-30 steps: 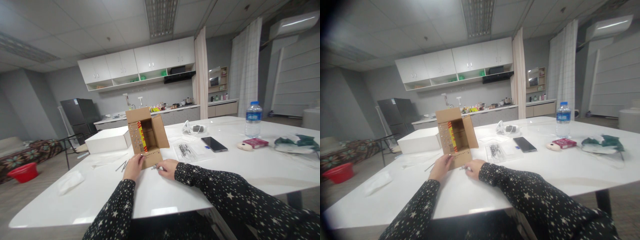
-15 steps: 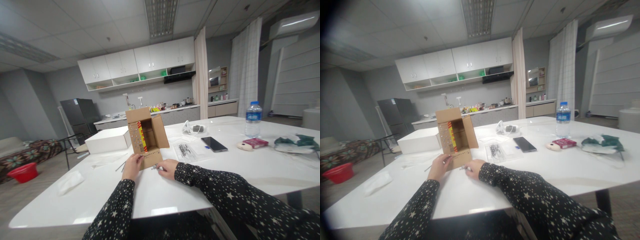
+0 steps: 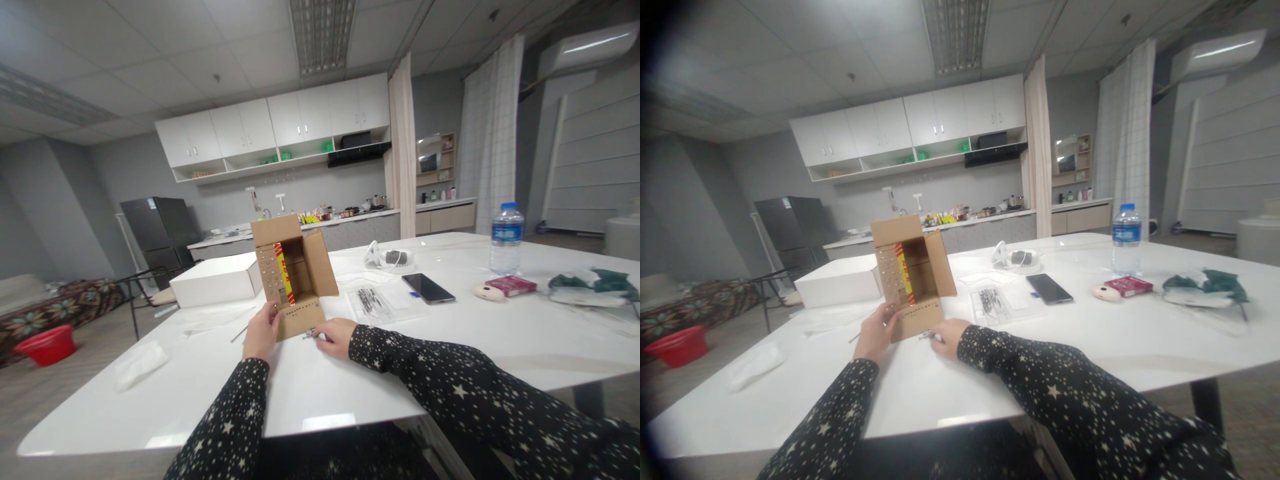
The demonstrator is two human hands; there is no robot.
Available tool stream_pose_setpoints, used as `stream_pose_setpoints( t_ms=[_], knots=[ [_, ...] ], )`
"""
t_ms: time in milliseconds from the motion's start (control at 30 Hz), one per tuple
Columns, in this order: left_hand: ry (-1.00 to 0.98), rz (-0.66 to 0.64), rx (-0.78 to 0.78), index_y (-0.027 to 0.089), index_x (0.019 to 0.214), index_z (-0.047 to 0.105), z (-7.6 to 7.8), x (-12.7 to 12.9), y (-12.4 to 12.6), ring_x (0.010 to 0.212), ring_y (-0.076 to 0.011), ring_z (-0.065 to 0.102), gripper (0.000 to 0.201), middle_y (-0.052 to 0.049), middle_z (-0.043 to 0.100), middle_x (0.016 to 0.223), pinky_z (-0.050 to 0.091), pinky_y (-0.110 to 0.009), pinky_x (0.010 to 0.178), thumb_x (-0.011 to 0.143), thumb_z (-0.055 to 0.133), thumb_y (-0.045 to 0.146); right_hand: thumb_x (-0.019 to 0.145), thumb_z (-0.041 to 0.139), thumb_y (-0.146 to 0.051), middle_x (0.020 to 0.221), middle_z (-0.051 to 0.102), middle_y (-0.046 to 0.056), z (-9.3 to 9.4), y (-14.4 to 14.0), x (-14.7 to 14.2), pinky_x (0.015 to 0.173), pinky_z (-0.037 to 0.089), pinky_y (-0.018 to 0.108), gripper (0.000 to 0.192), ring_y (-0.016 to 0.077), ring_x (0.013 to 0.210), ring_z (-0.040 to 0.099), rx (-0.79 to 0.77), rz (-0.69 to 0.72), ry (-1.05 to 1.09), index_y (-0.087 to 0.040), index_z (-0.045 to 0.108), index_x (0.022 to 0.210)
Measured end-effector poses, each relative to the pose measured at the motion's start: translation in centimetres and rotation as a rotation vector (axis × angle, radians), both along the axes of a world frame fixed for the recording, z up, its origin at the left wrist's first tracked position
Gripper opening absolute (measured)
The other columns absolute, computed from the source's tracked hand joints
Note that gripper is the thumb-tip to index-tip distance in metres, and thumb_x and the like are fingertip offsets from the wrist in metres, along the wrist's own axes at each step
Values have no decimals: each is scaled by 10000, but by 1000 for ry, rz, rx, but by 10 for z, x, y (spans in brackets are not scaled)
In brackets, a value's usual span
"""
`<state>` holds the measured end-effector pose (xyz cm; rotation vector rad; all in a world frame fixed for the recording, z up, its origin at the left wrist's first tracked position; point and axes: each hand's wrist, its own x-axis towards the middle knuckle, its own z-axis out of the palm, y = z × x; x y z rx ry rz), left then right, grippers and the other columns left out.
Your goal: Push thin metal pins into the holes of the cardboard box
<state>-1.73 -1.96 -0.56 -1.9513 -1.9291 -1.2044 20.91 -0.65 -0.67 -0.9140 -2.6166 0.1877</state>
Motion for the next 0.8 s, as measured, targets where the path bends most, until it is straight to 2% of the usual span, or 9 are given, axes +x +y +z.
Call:
stream_pose_setpoints(
  t_ms=[300,533,800],
  knots=[
    [-12,39,41,209,1082,569,4,2,-4,735,-181,641,300,-51,694,843,484,-304,711,833,445,319,780,493,-288,742,662,19,-1,0,0,632,380,250,307,159,705,579,-3,-5,9,-217,661,1027],
    [-45,-12,59,196,1090,583,4,3,-3,777,-180,658,331,-49,704,845,495,-305,755,842,440,363,775,478,-289,721,660,19,0,0,0,620,376,257,314,167,698,579,7,8,11,-213,660,1019],
    [4,-24,63,202,1127,585,0,1,0,819,-184,661,347,-51,709,900,500,-298,760,855,433,354,770,470,-291,717,658,22,-2,2,0,619,375,256,319,165,686,569,11,15,21,-211,659,1013]
  ],
)
